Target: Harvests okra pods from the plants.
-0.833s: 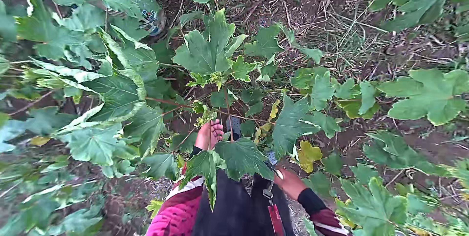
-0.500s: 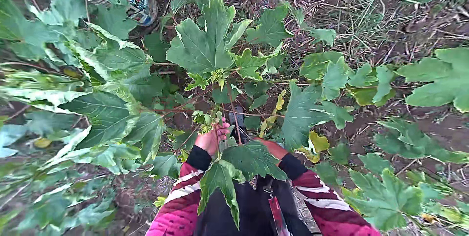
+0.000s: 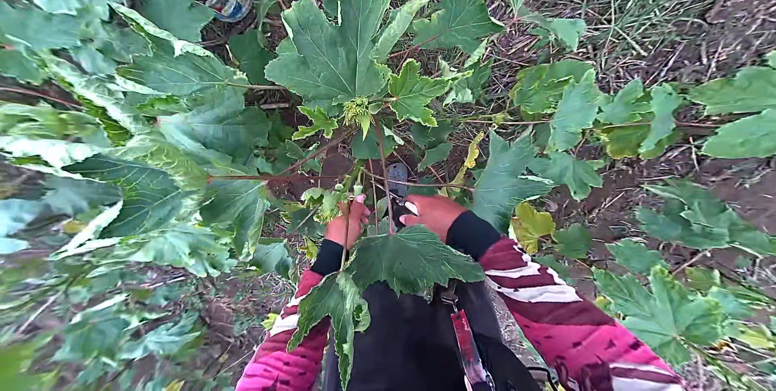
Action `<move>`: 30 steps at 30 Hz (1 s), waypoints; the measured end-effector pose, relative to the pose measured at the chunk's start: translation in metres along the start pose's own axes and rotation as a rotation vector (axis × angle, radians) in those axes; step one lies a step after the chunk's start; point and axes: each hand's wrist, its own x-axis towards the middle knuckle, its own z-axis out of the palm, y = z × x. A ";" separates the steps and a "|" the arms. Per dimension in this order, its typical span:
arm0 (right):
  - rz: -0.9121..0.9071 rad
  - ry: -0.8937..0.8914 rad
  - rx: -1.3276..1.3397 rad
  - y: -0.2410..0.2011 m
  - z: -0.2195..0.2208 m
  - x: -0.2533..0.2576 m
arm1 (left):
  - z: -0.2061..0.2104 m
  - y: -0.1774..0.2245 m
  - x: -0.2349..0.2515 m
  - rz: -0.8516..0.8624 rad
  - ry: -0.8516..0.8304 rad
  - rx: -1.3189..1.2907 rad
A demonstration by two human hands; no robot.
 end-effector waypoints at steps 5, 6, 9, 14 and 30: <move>-0.007 0.002 -0.080 -0.020 -0.004 0.021 | -0.002 0.004 0.003 0.009 0.037 0.089; -0.002 0.007 -0.095 -0.024 -0.005 0.022 | -0.002 0.003 0.004 0.027 0.049 0.108; 0.014 0.048 -0.137 -0.032 -0.004 0.022 | -0.008 0.000 0.005 0.063 0.052 0.141; 0.031 0.070 -0.165 -0.038 -0.003 0.022 | -0.012 -0.001 0.005 0.067 0.063 0.131; 0.020 0.218 -0.202 -0.025 0.006 0.023 | -0.016 -0.011 0.010 0.101 -0.086 0.152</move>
